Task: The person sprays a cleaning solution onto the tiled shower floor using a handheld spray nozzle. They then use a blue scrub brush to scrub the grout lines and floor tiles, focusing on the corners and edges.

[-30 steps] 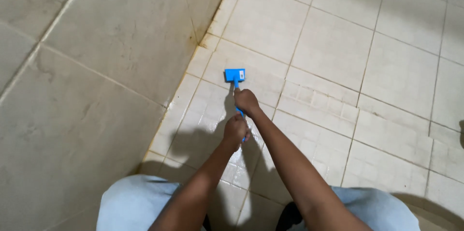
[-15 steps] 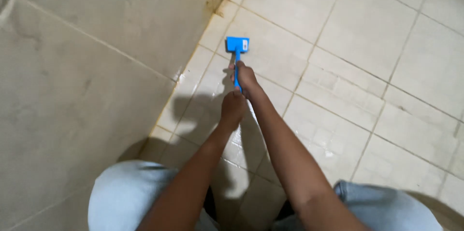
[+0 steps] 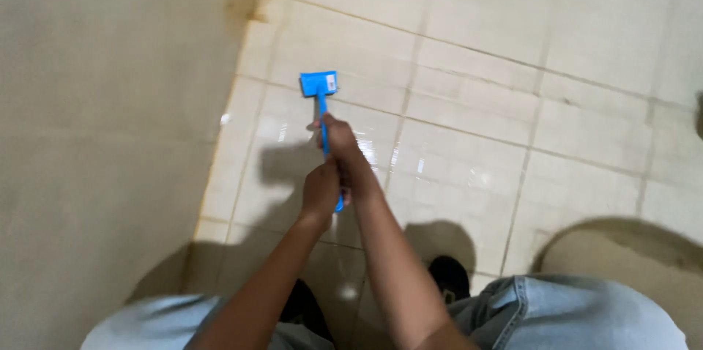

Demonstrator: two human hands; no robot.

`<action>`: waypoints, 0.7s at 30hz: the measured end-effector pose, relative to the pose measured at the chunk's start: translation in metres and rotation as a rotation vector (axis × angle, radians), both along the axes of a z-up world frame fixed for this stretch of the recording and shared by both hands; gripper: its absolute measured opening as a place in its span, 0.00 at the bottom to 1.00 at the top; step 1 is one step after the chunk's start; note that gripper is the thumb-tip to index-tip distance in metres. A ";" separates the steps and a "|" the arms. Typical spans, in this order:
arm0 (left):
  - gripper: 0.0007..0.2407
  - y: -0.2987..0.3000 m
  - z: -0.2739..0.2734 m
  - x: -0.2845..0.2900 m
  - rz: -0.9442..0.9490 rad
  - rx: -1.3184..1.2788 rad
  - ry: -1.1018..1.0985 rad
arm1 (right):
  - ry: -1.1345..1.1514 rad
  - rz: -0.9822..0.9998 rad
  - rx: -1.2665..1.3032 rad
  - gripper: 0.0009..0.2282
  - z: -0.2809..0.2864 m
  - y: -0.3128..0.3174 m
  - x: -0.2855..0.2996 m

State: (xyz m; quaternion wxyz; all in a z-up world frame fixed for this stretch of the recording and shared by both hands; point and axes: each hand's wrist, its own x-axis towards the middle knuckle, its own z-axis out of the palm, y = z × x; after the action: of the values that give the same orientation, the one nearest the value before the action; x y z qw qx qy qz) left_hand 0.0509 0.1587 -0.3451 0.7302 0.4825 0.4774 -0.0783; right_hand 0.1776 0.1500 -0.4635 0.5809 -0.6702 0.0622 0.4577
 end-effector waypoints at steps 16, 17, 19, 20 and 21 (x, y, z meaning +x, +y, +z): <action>0.21 -0.011 0.009 0.028 -0.098 0.053 0.026 | -0.100 -0.109 0.002 0.22 -0.002 -0.026 0.024; 0.21 -0.004 0.009 0.028 -0.069 0.066 0.020 | -0.088 -0.085 0.032 0.22 0.001 -0.014 0.024; 0.21 0.009 0.008 0.021 -0.021 0.089 0.018 | -0.072 -0.043 0.071 0.22 0.013 0.008 0.015; 0.21 0.015 0.007 0.020 0.005 0.085 0.012 | -0.071 -0.011 0.075 0.22 0.020 0.016 0.014; 0.21 0.020 0.005 0.021 0.032 0.081 0.005 | -0.070 0.020 0.079 0.22 0.028 0.024 0.014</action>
State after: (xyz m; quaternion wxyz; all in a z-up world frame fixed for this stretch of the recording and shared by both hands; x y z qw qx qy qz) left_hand 0.0717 0.1791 -0.3397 0.7099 0.5038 0.4898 -0.0483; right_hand 0.1916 0.1743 -0.4357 0.6040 -0.6630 0.0171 0.4419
